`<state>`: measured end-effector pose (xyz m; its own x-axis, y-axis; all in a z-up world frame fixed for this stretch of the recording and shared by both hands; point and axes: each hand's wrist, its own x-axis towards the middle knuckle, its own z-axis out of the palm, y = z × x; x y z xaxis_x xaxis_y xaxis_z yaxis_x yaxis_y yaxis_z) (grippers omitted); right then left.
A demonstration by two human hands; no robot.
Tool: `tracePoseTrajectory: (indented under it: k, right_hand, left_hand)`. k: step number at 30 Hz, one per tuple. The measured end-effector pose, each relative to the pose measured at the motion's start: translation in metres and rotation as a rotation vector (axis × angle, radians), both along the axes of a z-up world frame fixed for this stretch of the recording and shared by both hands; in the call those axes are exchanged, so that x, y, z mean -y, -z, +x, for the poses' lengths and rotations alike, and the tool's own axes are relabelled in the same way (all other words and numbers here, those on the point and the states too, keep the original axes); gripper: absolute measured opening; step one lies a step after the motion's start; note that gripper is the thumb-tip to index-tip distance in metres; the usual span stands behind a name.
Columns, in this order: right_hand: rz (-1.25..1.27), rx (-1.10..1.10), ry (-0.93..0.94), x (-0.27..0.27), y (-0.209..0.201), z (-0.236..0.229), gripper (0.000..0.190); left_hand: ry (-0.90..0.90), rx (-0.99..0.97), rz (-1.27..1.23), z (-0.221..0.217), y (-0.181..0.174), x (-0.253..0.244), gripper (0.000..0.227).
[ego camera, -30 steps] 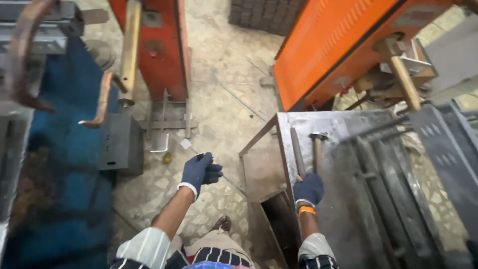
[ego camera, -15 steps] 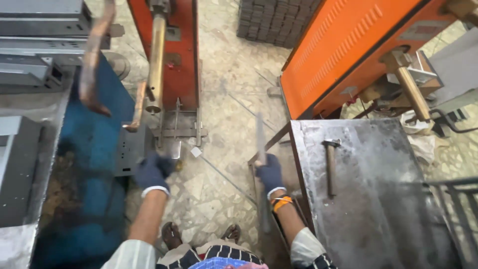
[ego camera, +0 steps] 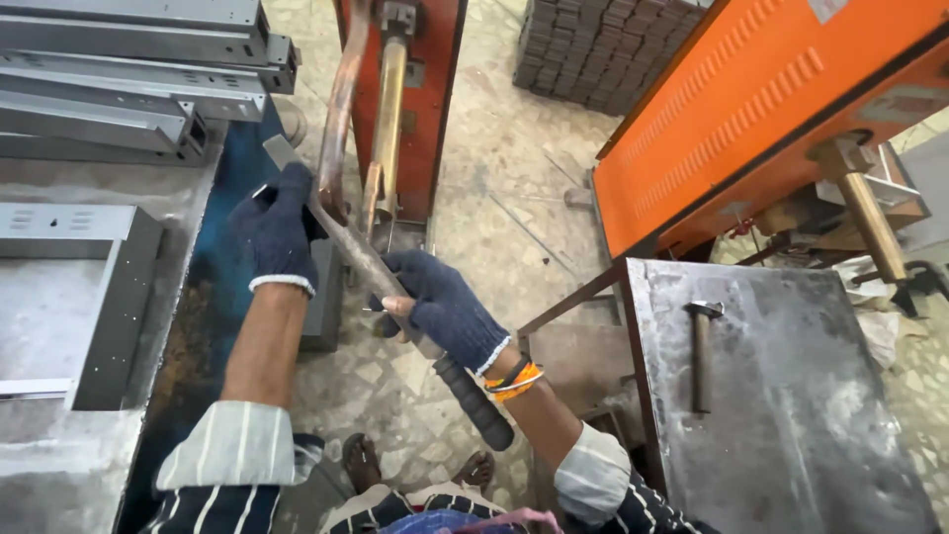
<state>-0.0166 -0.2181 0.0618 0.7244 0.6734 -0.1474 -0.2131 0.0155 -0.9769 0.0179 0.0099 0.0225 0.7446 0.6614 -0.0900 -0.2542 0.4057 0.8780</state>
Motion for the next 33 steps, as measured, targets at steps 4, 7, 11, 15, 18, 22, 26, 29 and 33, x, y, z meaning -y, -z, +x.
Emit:
tracePoseTrajectory:
  k: [4,7,11,15,18,22,26,29,33]
  right_hand:
    - [0.043,-0.029,-0.027,0.023,0.014,-0.019,0.057]
    - [-0.039,-0.228,-0.046,0.062,0.032,-0.035,0.056]
    - [-0.3,-0.217,-0.071,0.113,0.017,-0.043,0.053]
    - [-0.149,0.114,0.465,0.17,0.036,-0.029,0.031]
    - [-0.083,0.227,0.751,0.179,0.028,-0.008,0.015]
    - [0.099,0.346,0.983,0.131,0.034,0.017,0.003]
    - [0.032,0.461,0.779,0.024,0.028,0.007,0.005]
    - [0.082,0.39,0.665,0.022,0.037,0.012,0.004]
    - [0.13,0.428,0.973,0.08,0.058,0.041,0.005]
  left_hand:
    - [-0.096,-0.102,0.176,0.01,0.019,-0.01,0.02]
    - [-0.093,-0.061,0.141,0.009,0.018,-0.011,0.023]
    - [-0.188,-0.073,0.309,-0.005,0.025,-0.011,0.022]
    - [-0.196,-0.081,0.315,-0.036,0.019,0.004,0.023]
    - [-0.046,-0.156,0.157,-0.057,-0.004,0.022,0.024]
    - [-0.121,-0.264,0.077,-0.048,0.043,-0.001,0.027]
    - [-0.365,-0.228,0.022,-0.051,0.091,-0.121,0.03]
    - [-0.384,0.081,-0.13,-0.071,0.024,-0.103,0.011]
    - [-0.072,-0.038,-0.089,-0.063,0.043,-0.044,0.017]
